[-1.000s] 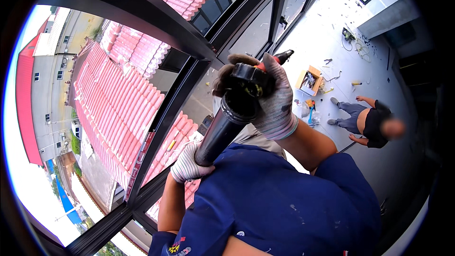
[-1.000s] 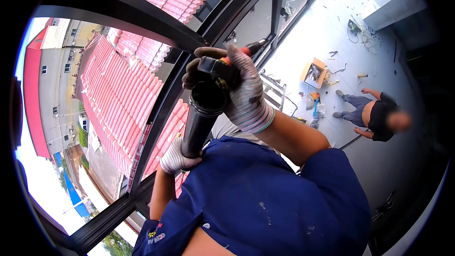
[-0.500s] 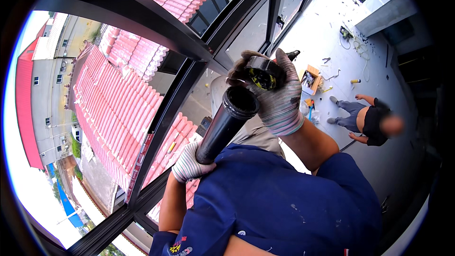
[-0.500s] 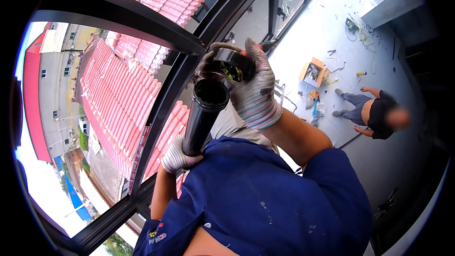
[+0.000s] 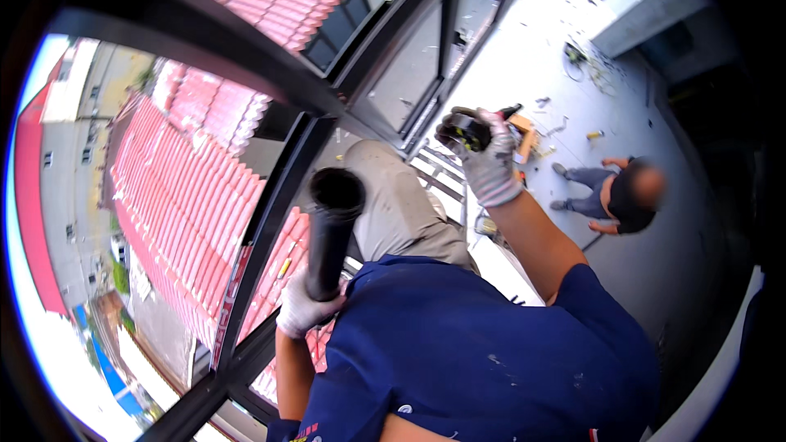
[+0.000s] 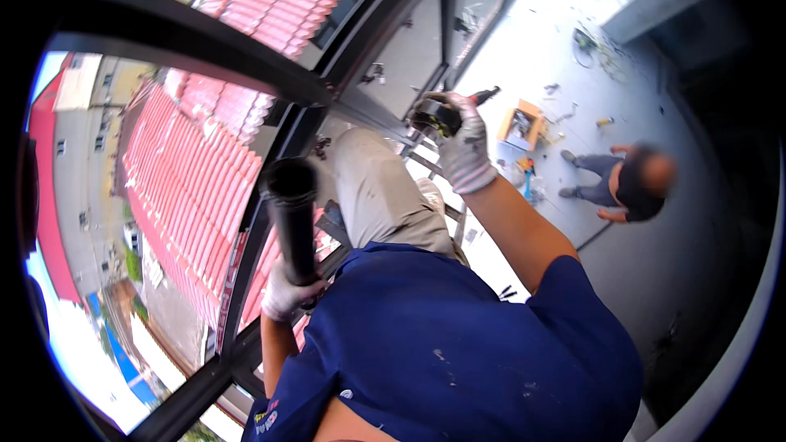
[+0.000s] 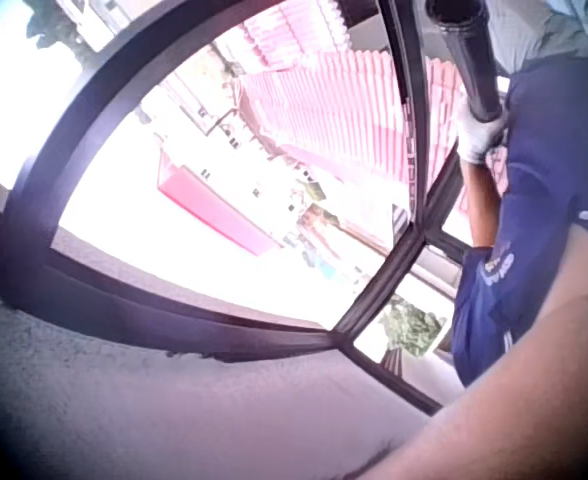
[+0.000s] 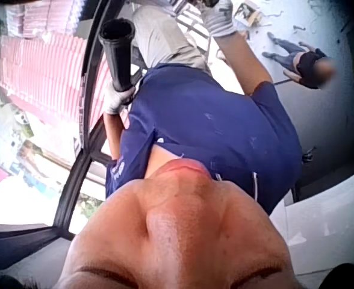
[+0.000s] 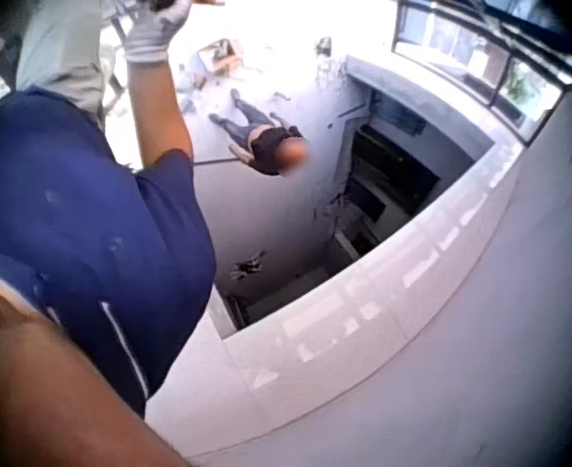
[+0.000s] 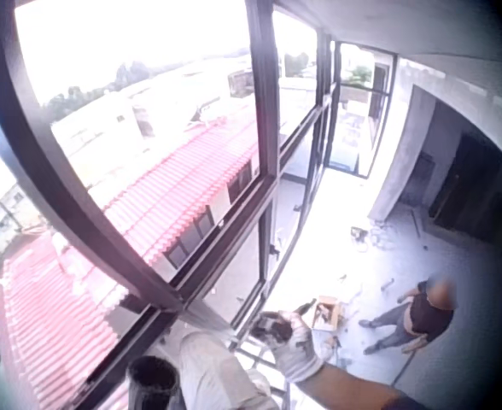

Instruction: The person installs a black metal window frame on a balcony, using a caulking gun to apply sealant along the frame edges. They also use a utility knife to cut the sealant tube and a level to align the frame. Another worker assists below.

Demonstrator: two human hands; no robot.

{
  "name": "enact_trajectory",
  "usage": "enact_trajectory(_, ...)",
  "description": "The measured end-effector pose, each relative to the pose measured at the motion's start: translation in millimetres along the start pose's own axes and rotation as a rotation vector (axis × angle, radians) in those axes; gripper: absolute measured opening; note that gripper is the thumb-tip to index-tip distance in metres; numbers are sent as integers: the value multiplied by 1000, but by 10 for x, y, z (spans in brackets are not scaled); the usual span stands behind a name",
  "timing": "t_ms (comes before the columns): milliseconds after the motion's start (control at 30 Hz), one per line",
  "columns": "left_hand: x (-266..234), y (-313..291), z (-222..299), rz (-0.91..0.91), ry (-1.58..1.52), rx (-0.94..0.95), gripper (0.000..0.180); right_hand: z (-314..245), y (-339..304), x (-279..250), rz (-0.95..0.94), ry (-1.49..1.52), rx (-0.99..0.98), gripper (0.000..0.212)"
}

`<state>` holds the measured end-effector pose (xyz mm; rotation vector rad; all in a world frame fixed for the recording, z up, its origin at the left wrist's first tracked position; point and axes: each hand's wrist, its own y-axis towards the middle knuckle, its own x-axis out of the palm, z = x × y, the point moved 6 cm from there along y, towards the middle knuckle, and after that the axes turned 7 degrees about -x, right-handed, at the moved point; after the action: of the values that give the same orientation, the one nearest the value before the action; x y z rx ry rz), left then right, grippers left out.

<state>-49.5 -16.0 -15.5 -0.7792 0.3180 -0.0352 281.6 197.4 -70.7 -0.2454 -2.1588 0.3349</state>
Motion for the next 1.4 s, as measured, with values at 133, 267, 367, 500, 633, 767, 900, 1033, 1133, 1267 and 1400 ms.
enact_trajectory(133, -89, -222, 15, 28, -195, -27, 43, 107, 299, -803, 245, -75, 13, 25)
enact_trajectory(267, -194, -267, -207, 57, -305, 13, 49, 248, 487, -1656, 474, -139, 156, 19)
enact_trajectory(367, -175, -248, -214, 37, -326, -47, 52, 373, 516, -2177, 588, -180, 166, 22)
enact_trajectory(500, -76, -159, -234, 7, -307, -11, 52, 525, 447, -2603, 583, -211, 289, 22)
enact_trajectory(633, 48, -82, -90, -40, -242, -33, 52, 649, 364, -3002, 621, -238, 444, 34)
enact_trajectory(767, 108, 25, 40, -69, -167, -13, 52, 707, 279, -3338, 697, -308, 380, 54)
enact_trajectory(900, 168, 62, 187, -77, -73, -34, 50, 806, 229, -3592, 714, -301, 463, 43)
enact_trajectory(1033, 252, 101, 307, -77, -30, -58, 49, 888, 175, -3790, 726, -338, 529, 32)
enact_trajectory(1133, 309, 135, 383, -95, 12, -77, 50, 922, 135, -3890, 753, -359, 503, 31)
enact_trajectory(1267, 368, 163, 427, -99, -1, -65, 52, 968, 155, -4041, 772, -369, 552, 32)
enact_trajectory(1400, 366, 172, 364, -102, 2, -79, 53, 900, 157, -3976, 783, -383, 530, 34)
